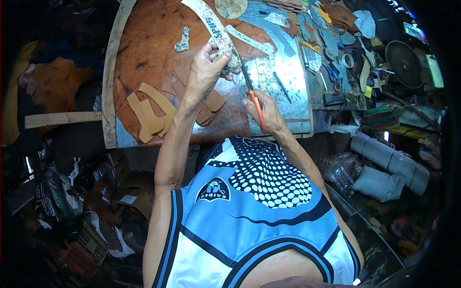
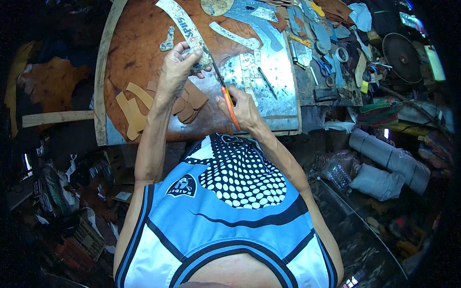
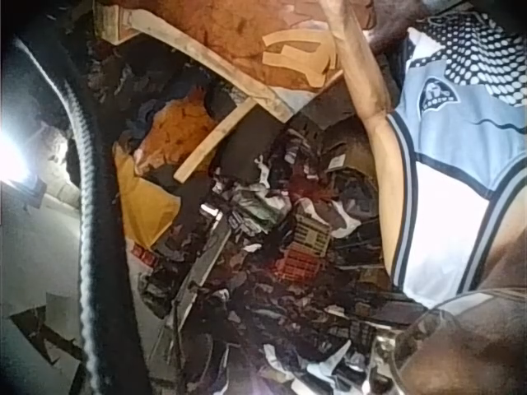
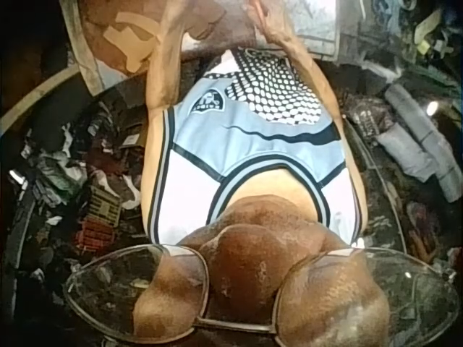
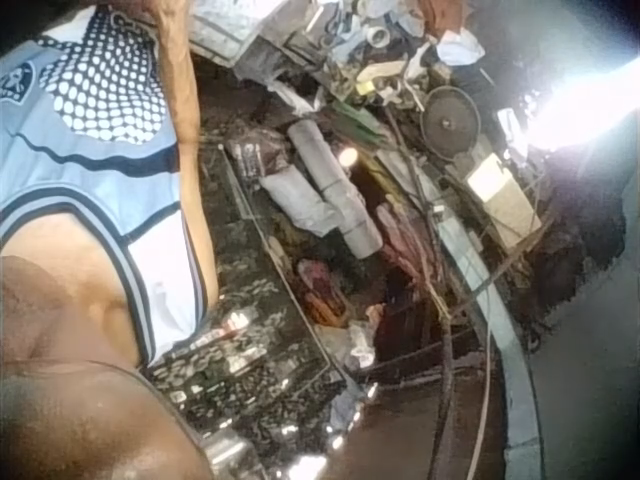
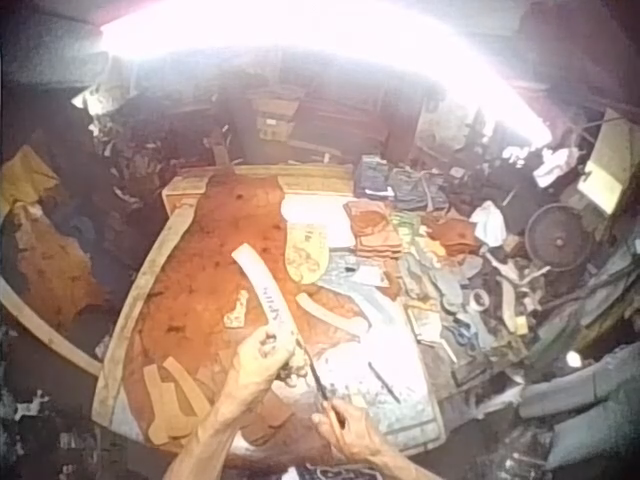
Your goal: Cutting out shoe component patterns from leather using scissors and a marker.
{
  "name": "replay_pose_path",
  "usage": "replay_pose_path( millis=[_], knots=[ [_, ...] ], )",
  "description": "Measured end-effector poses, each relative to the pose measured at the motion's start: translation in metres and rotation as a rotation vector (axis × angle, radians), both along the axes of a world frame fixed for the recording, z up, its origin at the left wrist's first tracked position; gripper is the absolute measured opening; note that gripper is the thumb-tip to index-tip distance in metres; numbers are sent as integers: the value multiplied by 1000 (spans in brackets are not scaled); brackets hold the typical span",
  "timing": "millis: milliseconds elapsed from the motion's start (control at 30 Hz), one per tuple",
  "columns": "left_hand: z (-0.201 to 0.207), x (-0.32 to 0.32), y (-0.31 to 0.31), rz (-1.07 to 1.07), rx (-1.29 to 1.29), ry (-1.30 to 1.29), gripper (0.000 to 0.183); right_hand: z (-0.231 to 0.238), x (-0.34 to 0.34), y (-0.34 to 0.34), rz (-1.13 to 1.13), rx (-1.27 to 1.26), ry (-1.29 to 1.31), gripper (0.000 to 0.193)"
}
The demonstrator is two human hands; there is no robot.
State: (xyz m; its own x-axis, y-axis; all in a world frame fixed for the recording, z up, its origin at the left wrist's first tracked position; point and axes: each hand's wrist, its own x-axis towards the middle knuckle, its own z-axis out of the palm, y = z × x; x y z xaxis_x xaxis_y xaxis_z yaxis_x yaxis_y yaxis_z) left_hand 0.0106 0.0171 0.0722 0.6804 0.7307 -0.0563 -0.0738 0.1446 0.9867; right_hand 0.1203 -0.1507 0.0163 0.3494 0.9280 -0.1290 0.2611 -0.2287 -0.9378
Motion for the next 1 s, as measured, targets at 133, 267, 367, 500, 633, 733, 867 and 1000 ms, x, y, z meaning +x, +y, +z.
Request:
replay_pose_path(
  millis=[133,267,367,500,633,733,867,1000],
  knots=[
    [-1,2,0,-13,12,9,34,-3,-1,-1,-9,37,-22,29],
    [-1,3,0,-22,17,-1,34,0,-2,-3,-5,-44,5,19],
    [-1,4,0,-30,15,12,34,-3,-5,-3,-51,53,-10,23],
    [-3,6,-1,-44,1,29,35,-4,-6,-6,-65,44,-6,21],
    [-1,4,-4,-94,-23,82,36,-1,-5,-9,-70,-3,-13,21],
    [-4,3,-7,-122,-18,80,36,0,-4,-11,-68,-54,-9,23],
    [-2,3,-22,-163,-53,76,35,5,1,-11,-54,-86,-10,29],
    [-2,2,-27,-186,-69,52,33,4,1,-12,-61,-78,-11,32]
  ],
)
